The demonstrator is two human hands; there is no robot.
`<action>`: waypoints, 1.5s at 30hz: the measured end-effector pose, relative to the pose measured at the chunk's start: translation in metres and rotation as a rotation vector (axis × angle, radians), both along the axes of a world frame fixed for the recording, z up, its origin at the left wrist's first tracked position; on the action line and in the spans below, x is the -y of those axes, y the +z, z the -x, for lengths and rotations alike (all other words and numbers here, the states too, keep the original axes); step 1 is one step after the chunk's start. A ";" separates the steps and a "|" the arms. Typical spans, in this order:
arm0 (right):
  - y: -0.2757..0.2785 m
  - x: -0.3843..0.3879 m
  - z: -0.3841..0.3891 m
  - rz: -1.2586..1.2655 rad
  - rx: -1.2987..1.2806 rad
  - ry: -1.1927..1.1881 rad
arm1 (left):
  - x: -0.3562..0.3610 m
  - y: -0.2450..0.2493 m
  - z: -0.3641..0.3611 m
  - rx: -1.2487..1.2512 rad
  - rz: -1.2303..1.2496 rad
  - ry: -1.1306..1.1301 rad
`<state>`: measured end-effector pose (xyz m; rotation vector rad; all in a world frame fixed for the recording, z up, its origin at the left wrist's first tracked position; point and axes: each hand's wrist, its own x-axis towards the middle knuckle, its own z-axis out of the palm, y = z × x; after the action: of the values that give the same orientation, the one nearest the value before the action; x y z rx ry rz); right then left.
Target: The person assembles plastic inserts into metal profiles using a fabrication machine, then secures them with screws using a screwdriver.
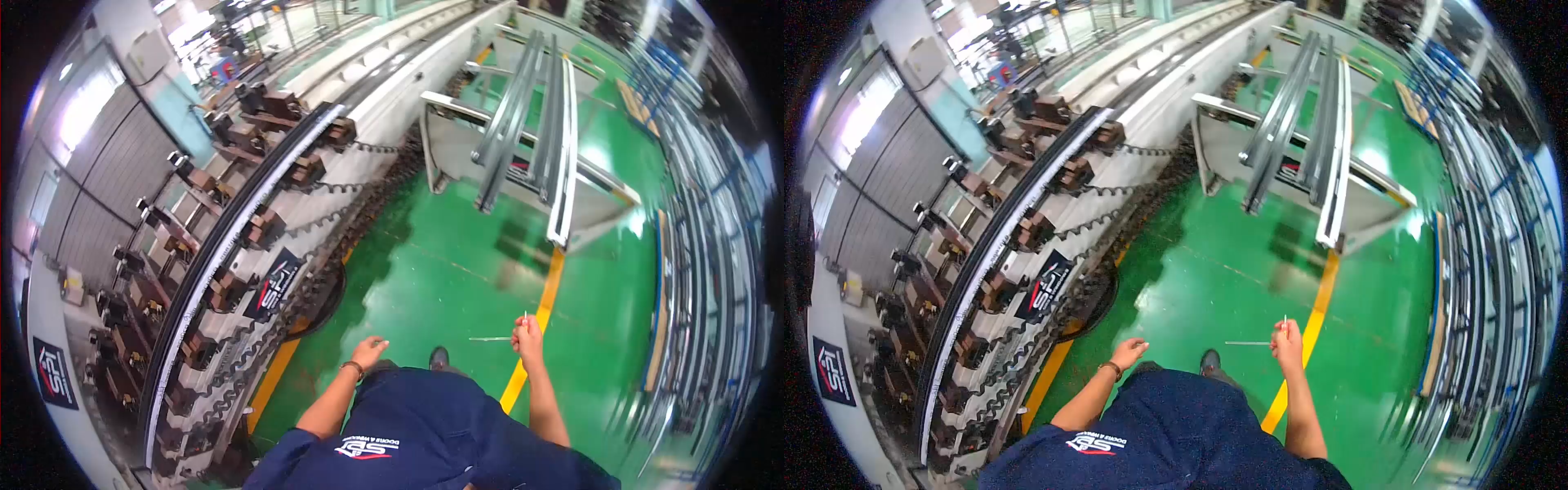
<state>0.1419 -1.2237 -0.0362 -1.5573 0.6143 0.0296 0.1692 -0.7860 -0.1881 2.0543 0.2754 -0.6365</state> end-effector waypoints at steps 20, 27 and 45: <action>0.061 -0.257 -0.652 0.084 0.381 0.493 | -0.139 0.104 -0.463 -0.017 0.506 0.477; 0.072 -0.321 -0.840 0.021 0.450 0.570 | -0.148 0.141 -0.626 0.061 0.601 0.518; -0.033 -0.479 -1.107 -0.188 0.211 1.335 | -0.119 0.119 -0.861 -0.103 0.834 1.457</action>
<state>1.2490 -0.7450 -0.0696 -1.5023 -0.6523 0.8803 1.0306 -0.6671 -0.0691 0.6506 1.1673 0.1064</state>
